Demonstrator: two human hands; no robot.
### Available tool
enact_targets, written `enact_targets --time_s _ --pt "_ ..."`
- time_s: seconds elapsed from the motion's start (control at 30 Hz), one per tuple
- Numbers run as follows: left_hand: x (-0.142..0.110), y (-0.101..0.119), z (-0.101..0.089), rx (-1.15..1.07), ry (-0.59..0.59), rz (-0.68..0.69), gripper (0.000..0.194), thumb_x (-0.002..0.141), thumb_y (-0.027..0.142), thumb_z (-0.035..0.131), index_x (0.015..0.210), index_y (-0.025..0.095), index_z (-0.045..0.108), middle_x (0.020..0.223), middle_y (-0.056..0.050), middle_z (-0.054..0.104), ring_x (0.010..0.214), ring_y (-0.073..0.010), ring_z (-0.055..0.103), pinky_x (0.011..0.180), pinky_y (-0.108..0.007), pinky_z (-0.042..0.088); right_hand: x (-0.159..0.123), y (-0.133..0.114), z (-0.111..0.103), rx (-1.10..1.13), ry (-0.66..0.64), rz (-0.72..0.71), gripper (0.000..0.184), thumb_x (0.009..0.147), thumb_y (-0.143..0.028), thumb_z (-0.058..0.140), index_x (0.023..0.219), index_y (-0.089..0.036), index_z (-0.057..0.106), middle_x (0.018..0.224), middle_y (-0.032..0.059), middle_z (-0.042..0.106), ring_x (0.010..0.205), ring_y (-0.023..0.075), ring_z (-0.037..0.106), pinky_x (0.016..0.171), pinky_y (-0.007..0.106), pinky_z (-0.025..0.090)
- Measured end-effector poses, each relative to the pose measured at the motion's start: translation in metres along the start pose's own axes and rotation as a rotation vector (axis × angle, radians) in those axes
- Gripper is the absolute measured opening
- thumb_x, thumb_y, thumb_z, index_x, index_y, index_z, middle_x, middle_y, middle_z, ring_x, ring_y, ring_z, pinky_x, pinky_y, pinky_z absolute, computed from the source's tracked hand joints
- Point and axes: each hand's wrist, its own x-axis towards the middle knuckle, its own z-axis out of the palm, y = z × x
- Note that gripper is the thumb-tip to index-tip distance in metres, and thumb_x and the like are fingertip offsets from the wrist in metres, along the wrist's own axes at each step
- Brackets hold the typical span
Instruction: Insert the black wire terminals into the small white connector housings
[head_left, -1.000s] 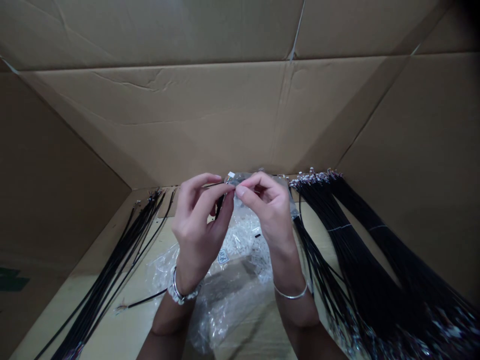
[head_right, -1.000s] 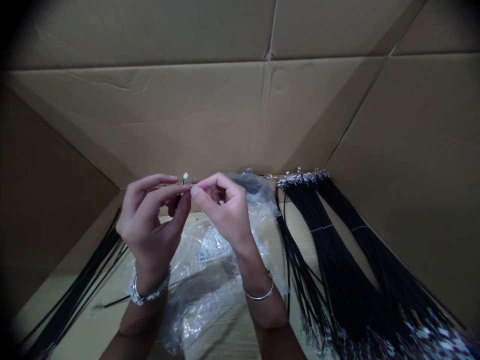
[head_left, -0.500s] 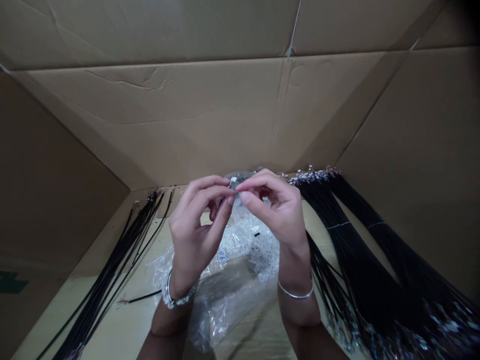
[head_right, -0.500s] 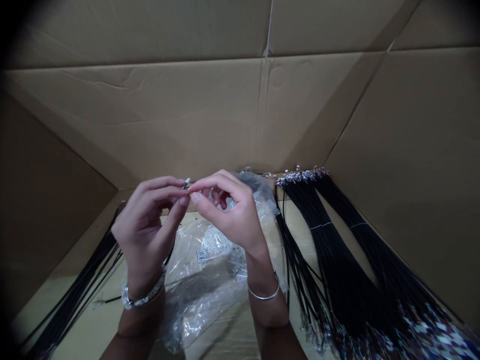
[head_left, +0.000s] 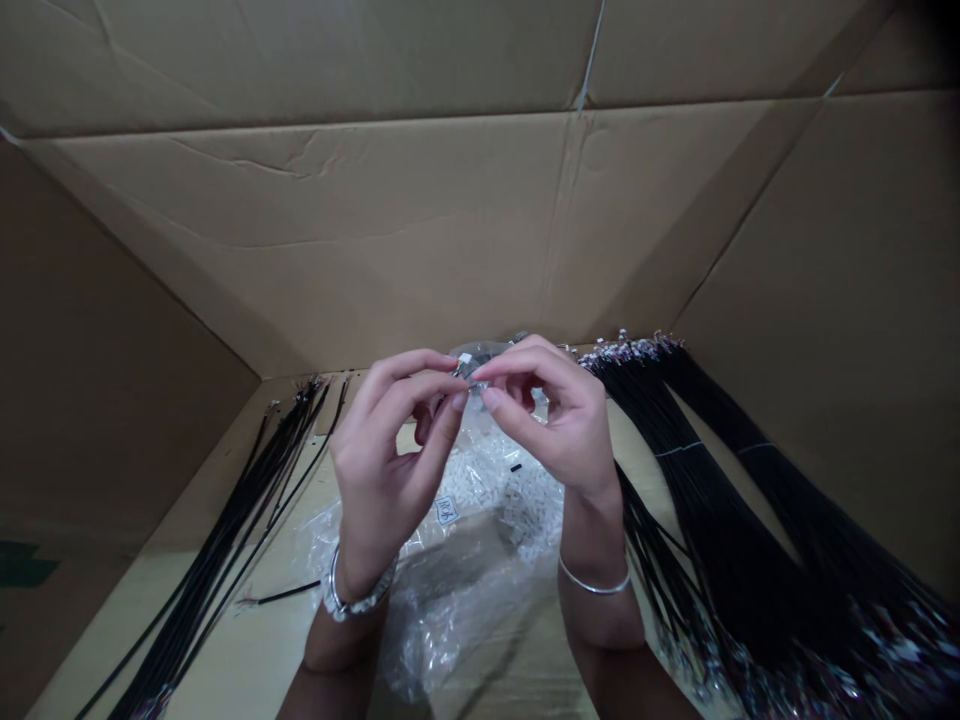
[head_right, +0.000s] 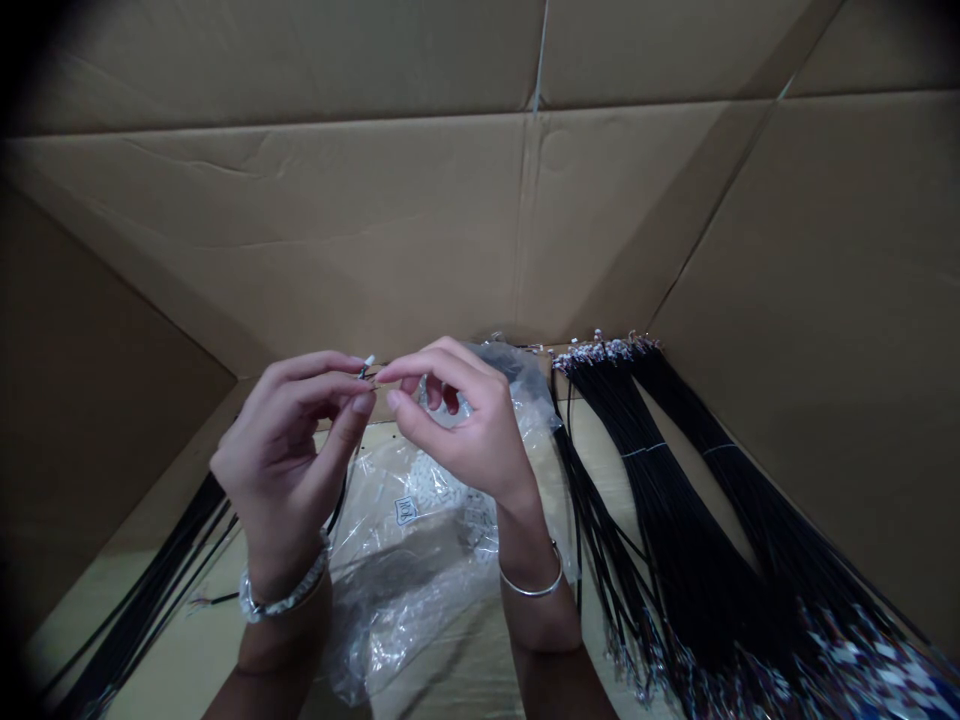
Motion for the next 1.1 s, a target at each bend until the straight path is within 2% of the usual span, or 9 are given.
enact_targets --time_s 0.23,0.4,0.5,0.6,0.73,0.93,1.1 --pt "-0.001 -0.001 -0.002 0.010 -0.027 0.016 0.015 0.093 0.012 0.070 0.103 0.021 0.073 0.111 -0.006 0.070 0.098 -0.0160 0.066 0.074 -0.025 0.054 0.000 0.003 0.000 -0.080 -0.006 -0.108 0.014 0.091 -0.016 0.074 0.100 -0.027 0.075 0.092 0.0002 0.069 0.072 0.0136 0.056 0.060 0.029 0.048" --pt "0.000 -0.001 0.000 0.006 -0.046 -0.011 0.014 0.093 0.012 0.070 0.103 0.021 0.073 0.112 -0.006 0.070 0.099 -0.0158 0.067 0.075 -0.024 0.056 -0.001 0.003 0.001 -0.142 0.002 -0.114 0.010 0.093 -0.015 0.073 0.097 -0.025 0.073 0.092 0.0001 0.071 0.077 0.0133 0.059 0.062 0.029 0.046" --pt "0.000 -0.003 0.003 0.084 -0.004 0.041 0.015 0.092 0.011 0.071 0.102 0.022 0.073 0.110 -0.005 0.070 0.093 -0.0141 0.066 0.071 -0.023 0.053 -0.002 0.002 0.002 -0.154 0.030 -0.036 0.007 0.095 -0.020 0.070 0.089 -0.023 0.070 0.082 -0.0013 0.067 0.072 0.0127 0.055 0.065 0.029 0.045" --pt "0.000 -0.008 0.006 0.164 0.016 0.119 0.016 0.090 0.010 0.074 0.101 0.021 0.073 0.109 -0.003 0.071 0.082 -0.0109 0.064 0.068 -0.021 0.052 -0.002 0.004 0.002 -0.081 0.033 0.138 0.017 0.098 -0.028 0.067 0.083 -0.021 0.068 0.075 -0.0028 0.063 0.066 0.0111 0.052 0.064 0.029 0.043" --pt "-0.001 -0.012 0.007 0.208 -0.018 0.173 0.017 0.090 0.008 0.073 0.103 0.020 0.073 0.114 -0.005 0.071 0.085 -0.0116 0.067 0.080 -0.024 0.058 -0.002 0.007 0.002 0.030 0.015 0.310 0.024 0.098 -0.038 0.067 0.083 -0.021 0.067 0.072 -0.0041 0.061 0.065 0.0101 0.051 0.061 0.027 0.040" --pt "0.000 -0.012 0.007 0.249 -0.047 0.211 0.016 0.093 0.006 0.069 0.104 0.017 0.069 0.113 -0.004 0.070 0.099 -0.0128 0.069 0.089 -0.024 0.060 -0.002 0.003 0.002 0.083 -0.018 0.330 0.028 0.101 -0.038 0.063 0.080 -0.021 0.062 0.070 -0.0042 0.060 0.066 0.0097 0.054 0.064 0.027 0.041" --pt "0.001 -0.012 0.008 0.254 -0.047 0.231 0.016 0.094 0.006 0.067 0.105 0.018 0.069 0.113 -0.004 0.070 0.101 -0.0142 0.070 0.088 -0.024 0.061 -0.004 -0.001 0.003 0.031 -0.028 0.299 0.029 0.103 -0.040 0.059 0.081 -0.022 0.057 0.066 -0.0056 0.051 0.061 0.0100 0.046 0.061 0.028 0.036"
